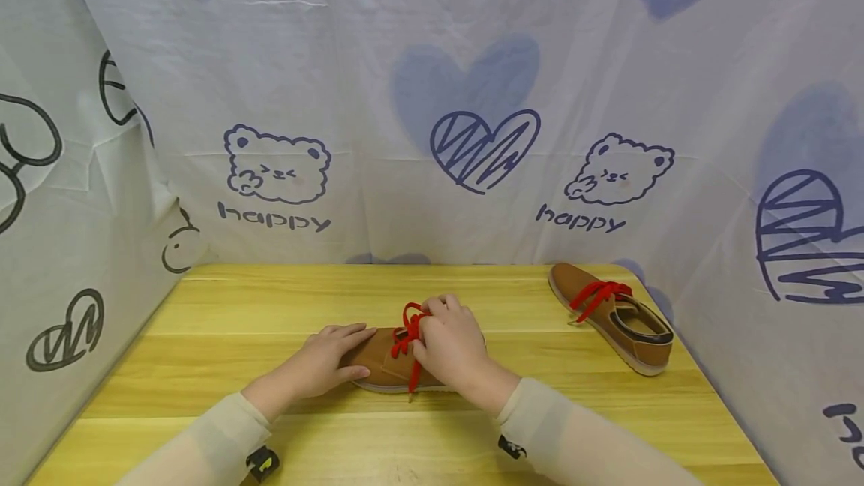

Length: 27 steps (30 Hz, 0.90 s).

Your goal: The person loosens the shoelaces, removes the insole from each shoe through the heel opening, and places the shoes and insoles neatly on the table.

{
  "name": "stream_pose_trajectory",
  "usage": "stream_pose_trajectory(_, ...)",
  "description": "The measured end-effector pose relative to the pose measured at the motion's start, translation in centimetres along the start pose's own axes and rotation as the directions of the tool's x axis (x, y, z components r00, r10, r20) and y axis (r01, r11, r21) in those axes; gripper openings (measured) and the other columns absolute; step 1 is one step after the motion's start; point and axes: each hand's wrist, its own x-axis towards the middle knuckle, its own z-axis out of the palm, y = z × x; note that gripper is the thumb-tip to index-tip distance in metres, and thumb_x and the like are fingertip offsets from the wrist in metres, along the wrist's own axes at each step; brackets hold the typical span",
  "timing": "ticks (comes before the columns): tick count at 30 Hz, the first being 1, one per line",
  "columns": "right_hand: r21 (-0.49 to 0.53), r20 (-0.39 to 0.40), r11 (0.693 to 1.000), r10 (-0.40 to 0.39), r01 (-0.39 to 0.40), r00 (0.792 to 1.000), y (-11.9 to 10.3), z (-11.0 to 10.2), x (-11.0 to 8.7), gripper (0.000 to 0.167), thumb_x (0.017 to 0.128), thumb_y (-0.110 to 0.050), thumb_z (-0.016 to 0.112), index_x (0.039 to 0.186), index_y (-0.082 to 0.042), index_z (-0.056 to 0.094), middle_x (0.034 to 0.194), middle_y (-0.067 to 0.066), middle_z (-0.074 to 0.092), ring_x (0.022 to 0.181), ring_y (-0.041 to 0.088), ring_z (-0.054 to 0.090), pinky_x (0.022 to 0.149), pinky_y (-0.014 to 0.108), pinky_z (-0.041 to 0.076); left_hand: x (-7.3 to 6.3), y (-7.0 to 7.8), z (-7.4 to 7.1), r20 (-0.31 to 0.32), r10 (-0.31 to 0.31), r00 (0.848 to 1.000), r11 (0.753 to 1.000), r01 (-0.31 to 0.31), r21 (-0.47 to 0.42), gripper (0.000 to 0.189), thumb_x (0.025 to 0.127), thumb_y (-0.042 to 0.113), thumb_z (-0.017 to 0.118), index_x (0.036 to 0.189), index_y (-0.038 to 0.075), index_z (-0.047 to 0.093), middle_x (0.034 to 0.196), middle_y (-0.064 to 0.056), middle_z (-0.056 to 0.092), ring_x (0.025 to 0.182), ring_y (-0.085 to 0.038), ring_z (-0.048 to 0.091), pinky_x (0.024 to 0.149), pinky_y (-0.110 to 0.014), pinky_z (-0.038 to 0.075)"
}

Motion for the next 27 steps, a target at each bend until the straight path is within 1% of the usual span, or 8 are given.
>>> stream_pose_trajectory(7, 0.029, -0.012, 0.999, -0.023, 0.023, 1.0, 0.9, -1.1, 0.5, 0.037, 0.079, -0.013, 0.079, 0.054, -0.023, 0.054, 0.118, 0.007, 0.067, 0.112, 0.03, 0.056, 0.093, 0.044, 0.051, 0.0, 0.0, 0.1, -0.001, 0.006, 1.0, 1.0, -0.006, -0.005, 0.07, 0.093, 0.046, 0.068, 0.151, 0.015, 0.047, 0.152, -0.014, 0.046, 0.133, -0.042, 0.044, 0.102, -0.061, 0.038)
stream_pose_trajectory(13, 0.066, 0.025, 0.998, 0.009, -0.011, 1.0, 2.1, -2.5, 1.4, 0.032, 0.079, -0.011, 0.075, 0.057, -0.024, 0.055, 0.124, 0.007, 0.064, 0.116, 0.03, 0.053, 0.085, 0.041, 0.053, -0.1, 0.0, 0.0, -0.002, 0.003, 1.0, 1.0, -0.003, -0.008, 0.069, 0.093, 0.045, 0.068, 0.151, 0.014, 0.047, 0.152, -0.014, 0.046, 0.133, -0.042, 0.044, 0.102, -0.061, 0.038)
stream_pose_trajectory(20, 0.078, 0.028, 0.997, 0.01, -0.012, 1.0, 3.3, -3.4, 2.1, 0.03, 0.078, -0.012, 0.075, 0.057, -0.023, 0.057, 0.126, 0.009, 0.064, 0.118, 0.033, 0.051, 0.091, 0.044, 0.051, -0.1, 0.0, -0.1, 0.005, 0.004, 1.0, 1.0, -0.004, -0.013, 0.069, 0.093, 0.045, 0.067, 0.152, 0.014, 0.046, 0.152, -0.014, 0.046, 0.134, -0.042, 0.044, 0.102, -0.061, 0.038)
stream_pose_trajectory(24, 0.086, 0.023, 0.996, 0.036, -0.038, 0.999, 3.9, -4.2, 2.5, 0.029, 0.078, -0.011, 0.074, 0.058, -0.023, 0.058, 0.127, 0.01, 0.063, 0.119, 0.034, 0.05, 0.085, 0.043, 0.053, 0.0, 0.0, 0.0, 0.008, 0.002, 1.0, 1.0, -0.002, -0.012, 0.07, 0.093, 0.045, 0.068, 0.152, 0.014, 0.046, 0.152, -0.014, 0.045, 0.134, -0.042, 0.043, 0.102, -0.061, 0.038)
stream_pose_trajectory(27, 0.106, 0.011, 0.992, 0.066, -0.067, 0.998, 4.5, -5.0, 3.0, 0.028, 0.079, -0.01, 0.074, 0.059, -0.022, 0.058, 0.128, 0.011, 0.062, 0.12, 0.035, 0.048, 0.084, 0.044, 0.053, 0.0, -0.1, 0.0, 0.008, 0.004, 1.0, 1.0, -0.003, -0.01, 0.07, 0.093, 0.045, 0.067, 0.152, 0.014, 0.046, 0.152, -0.014, 0.045, 0.134, -0.042, 0.043, 0.102, -0.061, 0.038)
